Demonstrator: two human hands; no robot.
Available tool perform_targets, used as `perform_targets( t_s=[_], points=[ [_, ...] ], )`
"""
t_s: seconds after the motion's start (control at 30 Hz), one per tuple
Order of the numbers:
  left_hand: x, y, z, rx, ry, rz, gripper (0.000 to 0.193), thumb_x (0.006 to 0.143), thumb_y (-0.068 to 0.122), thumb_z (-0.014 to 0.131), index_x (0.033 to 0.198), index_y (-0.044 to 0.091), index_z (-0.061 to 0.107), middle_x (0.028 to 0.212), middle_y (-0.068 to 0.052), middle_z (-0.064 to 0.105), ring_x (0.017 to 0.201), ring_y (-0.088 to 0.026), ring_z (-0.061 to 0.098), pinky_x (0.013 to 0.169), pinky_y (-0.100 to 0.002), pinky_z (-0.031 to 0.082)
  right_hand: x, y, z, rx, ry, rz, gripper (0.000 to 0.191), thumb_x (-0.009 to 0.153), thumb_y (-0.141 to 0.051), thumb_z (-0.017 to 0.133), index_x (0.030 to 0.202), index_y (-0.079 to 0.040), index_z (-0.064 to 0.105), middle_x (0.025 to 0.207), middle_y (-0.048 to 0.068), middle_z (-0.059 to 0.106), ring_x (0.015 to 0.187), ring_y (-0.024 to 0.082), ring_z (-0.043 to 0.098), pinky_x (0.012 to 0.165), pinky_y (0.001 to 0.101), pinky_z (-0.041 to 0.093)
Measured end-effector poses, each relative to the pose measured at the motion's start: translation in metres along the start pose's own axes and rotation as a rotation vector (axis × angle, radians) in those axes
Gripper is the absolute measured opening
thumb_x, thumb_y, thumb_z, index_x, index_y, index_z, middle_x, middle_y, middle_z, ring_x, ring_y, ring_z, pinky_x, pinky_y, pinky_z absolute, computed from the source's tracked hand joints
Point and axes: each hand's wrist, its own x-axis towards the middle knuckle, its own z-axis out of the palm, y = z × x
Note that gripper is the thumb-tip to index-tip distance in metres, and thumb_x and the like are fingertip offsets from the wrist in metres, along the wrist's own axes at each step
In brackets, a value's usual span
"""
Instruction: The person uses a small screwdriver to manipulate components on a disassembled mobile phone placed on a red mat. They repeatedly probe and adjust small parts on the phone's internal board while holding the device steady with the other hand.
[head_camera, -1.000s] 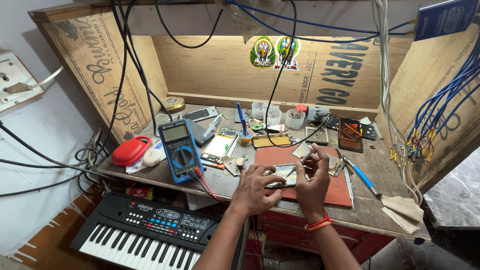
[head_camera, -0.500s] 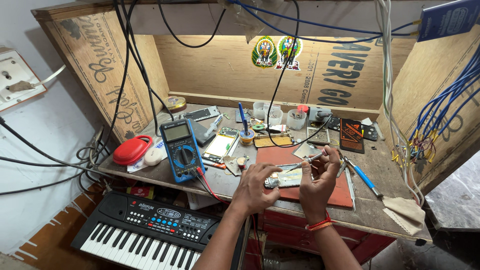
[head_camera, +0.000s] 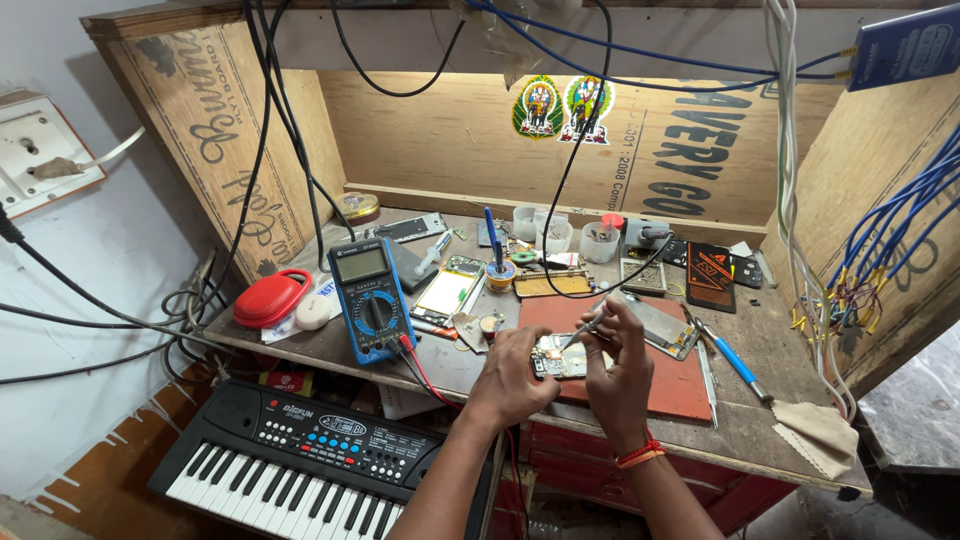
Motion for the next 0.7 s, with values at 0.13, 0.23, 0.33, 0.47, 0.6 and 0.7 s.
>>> perform_targets(
  t_s=[0.13,0.23,0.33,0.47,0.6,0.7],
  points=[
    [-0.0007,-0.0022,0.0013,-0.006,0.031,0.026,0.066,0.071,0.017,0.072,0.134,0.006,0.055,0.127,-0.017,0.062,0.133,-0.030,0.051,0.114,-0.043,0.042,0.0008,0.0021,-0.0019,0.005,0.067,0.122,0.049,0.097,0.003,0.064,0.142,-0.008,0.045,0.115,0.014,0.072,0.104,0.022,0.075,0.083,0.0338,0.063],
    [-0.0005,-0.0033,0.0027,-0.010,0.023,0.020,0.067,0.071,0.017,0.071,0.134,0.006,0.055,0.127,-0.016,0.063,0.133,-0.030,0.052,0.115,-0.043,0.042,0.0001,0.0039,-0.0018,0.025,0.061,0.107,0.050,0.098,0.002,0.063,0.143,-0.008,0.044,0.115,0.015,0.071,0.104,0.022,0.074,0.084,0.0343,0.063],
    [0.0003,-0.0038,0.0027,-0.003,0.018,0.024,0.066,0.071,0.017,0.070,0.135,0.006,0.055,0.127,-0.016,0.063,0.132,-0.029,0.052,0.116,-0.043,0.042,0.0002,0.0060,-0.0006,0.042,0.032,0.099,0.051,0.098,0.003,0.062,0.144,-0.009,0.044,0.116,0.015,0.071,0.105,0.022,0.075,0.085,0.0344,0.063],
    [-0.0005,-0.0032,0.0020,0.001,0.019,0.022,0.066,0.071,0.017,0.070,0.134,0.006,0.055,0.126,-0.015,0.064,0.132,-0.029,0.052,0.115,-0.043,0.042,0.0011,0.0078,-0.0006,0.037,0.013,0.105,0.051,0.097,0.002,0.063,0.144,-0.010,0.044,0.117,0.015,0.071,0.106,0.022,0.074,0.085,0.0347,0.064],
    [-0.0008,-0.0019,0.0015,0.011,0.018,0.020,0.066,0.071,0.017,0.070,0.135,0.008,0.056,0.126,-0.015,0.063,0.131,-0.029,0.052,0.116,-0.043,0.042,0.0012,0.0079,-0.0005,0.012,0.009,0.084,0.051,0.097,0.002,0.063,0.143,-0.010,0.044,0.117,0.015,0.070,0.107,0.023,0.074,0.085,0.0350,0.065],
    [-0.0009,-0.0015,0.0014,0.012,0.020,0.024,0.066,0.071,0.018,0.070,0.135,0.008,0.056,0.126,-0.014,0.063,0.131,-0.029,0.052,0.116,-0.043,0.041,0.0015,0.0081,-0.0009,0.024,0.000,0.104,0.051,0.097,0.002,0.063,0.143,-0.010,0.044,0.117,0.014,0.070,0.106,0.023,0.074,0.084,0.0347,0.065]
  ],
)
